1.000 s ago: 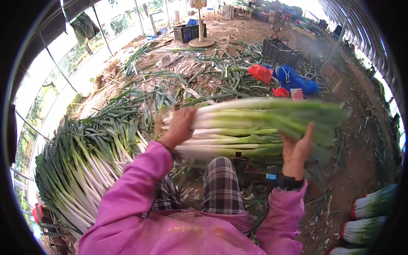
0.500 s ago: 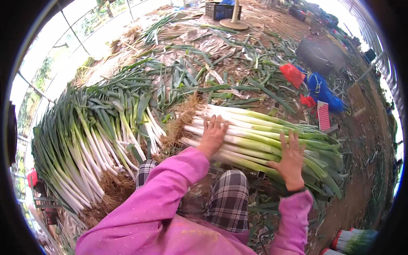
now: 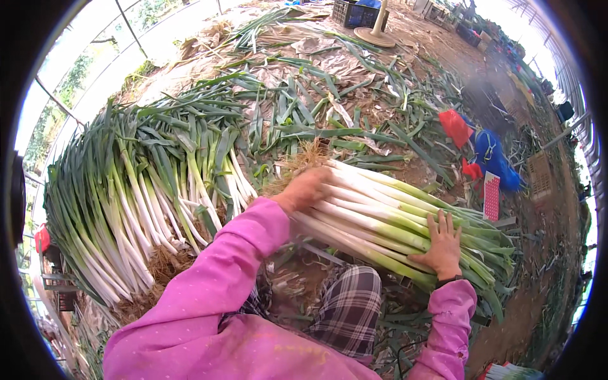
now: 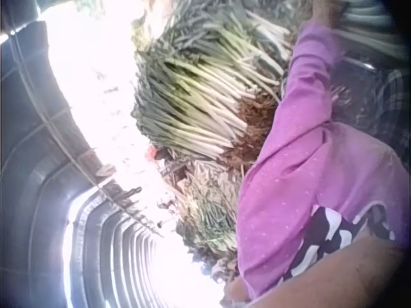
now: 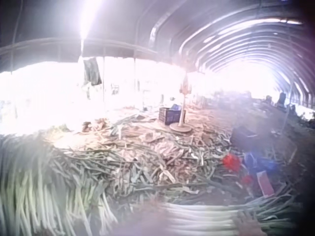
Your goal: The person picks up leeks from a pile, peels away the outer layers by hand, and places them onto a stack. Once the stack is complete, the person wraps a band around the bundle of leeks.
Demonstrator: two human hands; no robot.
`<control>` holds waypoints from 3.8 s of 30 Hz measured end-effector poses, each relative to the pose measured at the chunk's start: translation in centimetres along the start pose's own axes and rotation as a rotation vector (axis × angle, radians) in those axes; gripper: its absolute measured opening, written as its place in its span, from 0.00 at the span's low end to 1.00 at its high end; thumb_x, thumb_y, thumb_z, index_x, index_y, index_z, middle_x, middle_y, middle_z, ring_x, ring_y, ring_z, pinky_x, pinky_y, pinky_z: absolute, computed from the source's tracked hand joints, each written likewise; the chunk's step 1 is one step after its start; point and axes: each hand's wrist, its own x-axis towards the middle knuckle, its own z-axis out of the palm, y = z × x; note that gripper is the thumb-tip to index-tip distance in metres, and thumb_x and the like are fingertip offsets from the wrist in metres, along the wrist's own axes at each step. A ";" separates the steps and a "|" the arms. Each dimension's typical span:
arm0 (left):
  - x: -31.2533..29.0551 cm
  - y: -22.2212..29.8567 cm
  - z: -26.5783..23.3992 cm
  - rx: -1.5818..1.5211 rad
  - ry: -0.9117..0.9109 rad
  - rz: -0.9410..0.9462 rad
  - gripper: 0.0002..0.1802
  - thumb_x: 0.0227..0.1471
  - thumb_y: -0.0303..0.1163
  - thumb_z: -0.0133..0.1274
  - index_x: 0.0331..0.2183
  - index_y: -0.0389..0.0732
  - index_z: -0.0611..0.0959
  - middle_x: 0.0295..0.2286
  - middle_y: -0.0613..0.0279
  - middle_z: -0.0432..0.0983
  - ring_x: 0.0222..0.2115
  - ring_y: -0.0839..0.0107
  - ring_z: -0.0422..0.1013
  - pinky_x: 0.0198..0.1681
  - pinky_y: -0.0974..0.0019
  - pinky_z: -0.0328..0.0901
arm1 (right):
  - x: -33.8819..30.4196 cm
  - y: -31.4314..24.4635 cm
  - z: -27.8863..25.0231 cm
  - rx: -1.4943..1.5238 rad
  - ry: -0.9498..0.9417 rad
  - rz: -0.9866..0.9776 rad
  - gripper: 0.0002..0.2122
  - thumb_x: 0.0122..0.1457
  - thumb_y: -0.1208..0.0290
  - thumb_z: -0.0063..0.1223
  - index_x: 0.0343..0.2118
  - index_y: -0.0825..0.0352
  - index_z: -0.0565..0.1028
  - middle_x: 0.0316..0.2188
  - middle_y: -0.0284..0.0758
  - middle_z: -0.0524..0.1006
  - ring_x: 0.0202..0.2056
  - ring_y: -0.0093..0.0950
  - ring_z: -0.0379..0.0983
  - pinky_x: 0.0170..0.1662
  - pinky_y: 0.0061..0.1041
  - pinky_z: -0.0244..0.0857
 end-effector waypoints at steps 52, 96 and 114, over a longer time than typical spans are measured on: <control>-37.1 11.7 -19.5 -1.283 0.672 -0.642 0.17 0.50 0.30 0.48 0.41 0.33 0.68 0.18 0.61 0.69 0.12 0.76 0.65 0.13 0.76 0.60 | 5.0 -21.5 -8.4 0.978 -0.062 -0.480 0.31 0.52 0.57 0.57 0.55 0.72 0.64 0.52 0.49 0.68 0.54 0.43 0.63 0.57 0.34 0.57; -3.9 11.3 1.1 0.347 -0.177 0.105 0.09 0.50 0.28 0.45 0.34 0.37 0.74 0.27 0.52 0.78 0.31 0.55 0.76 0.34 0.56 0.70 | -10.2 -2.8 6.9 2.511 0.342 0.600 0.18 0.59 0.69 0.53 0.51 0.61 0.66 0.45 0.38 0.73 0.45 0.35 0.71 0.42 0.37 0.71; -1.9 7.5 4.6 0.474 -0.050 0.030 0.08 0.49 0.29 0.44 0.28 0.40 0.77 0.25 0.52 0.78 0.28 0.57 0.76 0.31 0.56 0.69 | -13.7 5.1 6.3 2.123 0.703 0.680 0.26 0.56 0.46 0.50 0.49 0.62 0.69 0.44 0.32 0.73 0.44 0.27 0.70 0.39 0.29 0.69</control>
